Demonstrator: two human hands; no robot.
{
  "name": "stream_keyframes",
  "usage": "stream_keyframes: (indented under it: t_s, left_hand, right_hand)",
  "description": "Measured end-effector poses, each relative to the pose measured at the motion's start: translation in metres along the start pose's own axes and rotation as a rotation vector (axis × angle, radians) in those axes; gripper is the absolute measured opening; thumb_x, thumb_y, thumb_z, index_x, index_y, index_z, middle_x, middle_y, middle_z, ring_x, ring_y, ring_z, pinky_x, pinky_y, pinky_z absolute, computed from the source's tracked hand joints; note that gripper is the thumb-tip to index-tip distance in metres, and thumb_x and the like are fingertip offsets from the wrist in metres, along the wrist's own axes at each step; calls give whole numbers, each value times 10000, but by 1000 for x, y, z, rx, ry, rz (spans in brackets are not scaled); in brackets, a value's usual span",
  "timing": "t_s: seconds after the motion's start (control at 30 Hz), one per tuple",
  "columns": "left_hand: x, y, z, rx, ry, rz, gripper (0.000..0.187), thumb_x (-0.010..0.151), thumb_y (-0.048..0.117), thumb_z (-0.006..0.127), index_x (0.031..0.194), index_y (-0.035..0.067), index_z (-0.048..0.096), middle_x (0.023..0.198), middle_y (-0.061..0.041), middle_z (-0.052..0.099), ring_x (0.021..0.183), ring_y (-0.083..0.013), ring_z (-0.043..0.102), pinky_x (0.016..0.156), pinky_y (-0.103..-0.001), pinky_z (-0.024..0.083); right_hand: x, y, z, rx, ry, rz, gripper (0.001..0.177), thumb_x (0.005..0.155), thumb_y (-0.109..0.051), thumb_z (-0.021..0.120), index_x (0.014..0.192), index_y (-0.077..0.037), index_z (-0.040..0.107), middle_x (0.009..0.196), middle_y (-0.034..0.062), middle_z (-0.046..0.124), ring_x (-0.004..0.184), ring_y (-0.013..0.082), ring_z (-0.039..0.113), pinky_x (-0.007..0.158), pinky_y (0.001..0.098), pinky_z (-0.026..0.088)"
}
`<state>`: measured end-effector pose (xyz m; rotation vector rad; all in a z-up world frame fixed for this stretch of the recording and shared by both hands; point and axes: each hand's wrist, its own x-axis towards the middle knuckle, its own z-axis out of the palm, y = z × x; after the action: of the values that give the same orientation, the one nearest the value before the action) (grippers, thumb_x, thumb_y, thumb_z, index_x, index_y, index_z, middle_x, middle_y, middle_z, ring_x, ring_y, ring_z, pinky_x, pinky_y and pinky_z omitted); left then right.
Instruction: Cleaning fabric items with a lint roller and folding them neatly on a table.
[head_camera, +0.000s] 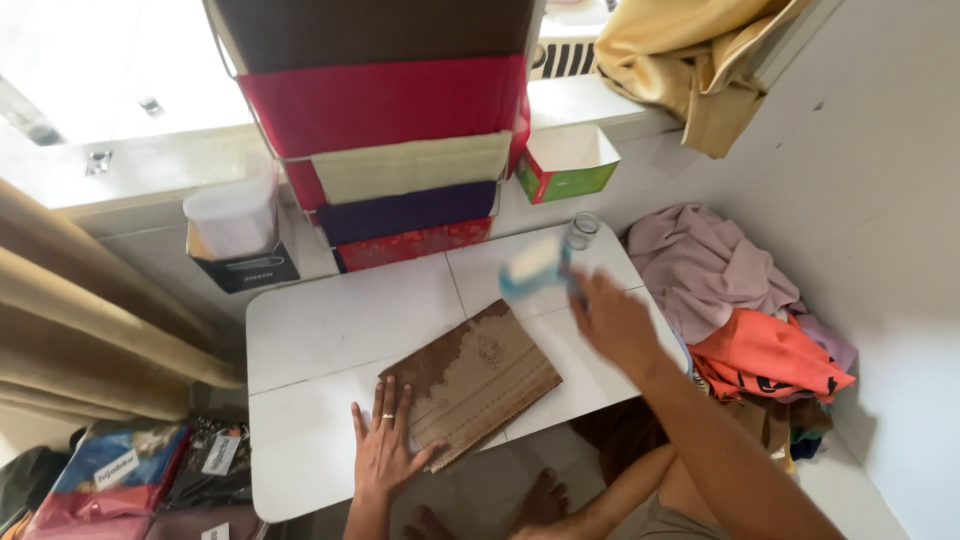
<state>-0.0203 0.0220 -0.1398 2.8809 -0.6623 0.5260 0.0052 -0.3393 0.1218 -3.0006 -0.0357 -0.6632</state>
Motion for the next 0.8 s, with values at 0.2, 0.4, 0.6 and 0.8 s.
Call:
stream_keyframes:
  t_s: [0.2,0.4,0.6,0.8]
  left_hand:
    - [5,0,-10,87,-24,-7,1322,729,1053,309,1624,102,103,1731,-100,31,1610,-206,-27,1278,-523,-50]
    - [7,0,-10,77,-47,-17,1330,723,1075,327,1617,105,154,1723,-96,90,1614,-207,11,1286,-514,-34]
    - [4,3,-16,3,-99,-43,1304,739,1035,392,1619,98,178,1718,-102,119,1601,-201,49,1282,-507,-29]
    - [6,3,-25,10,-90,-41,1281,754,1024,361,1626,106,165,1717,-97,121,1599,-211,53,1281,-517,-25]
  right_hand:
    - [-80,-16,51,-32,-593,119,422,994,-300,510,1414,-259,496,977,103,633,637,333,677,589,462,571]
    - [-31,-30,101,33,-561,84,478,1009,-261,474,1483,-204,455,1027,149,619,622,341,653,581,463,561]
    - [-8,-35,113,67,-631,91,459,1030,-278,440,1483,-212,469,1085,158,641,788,362,692,727,475,575]
    - [-29,-27,78,-31,-755,31,394,944,-207,515,1314,-105,603,991,169,722,787,360,708,692,458,563]
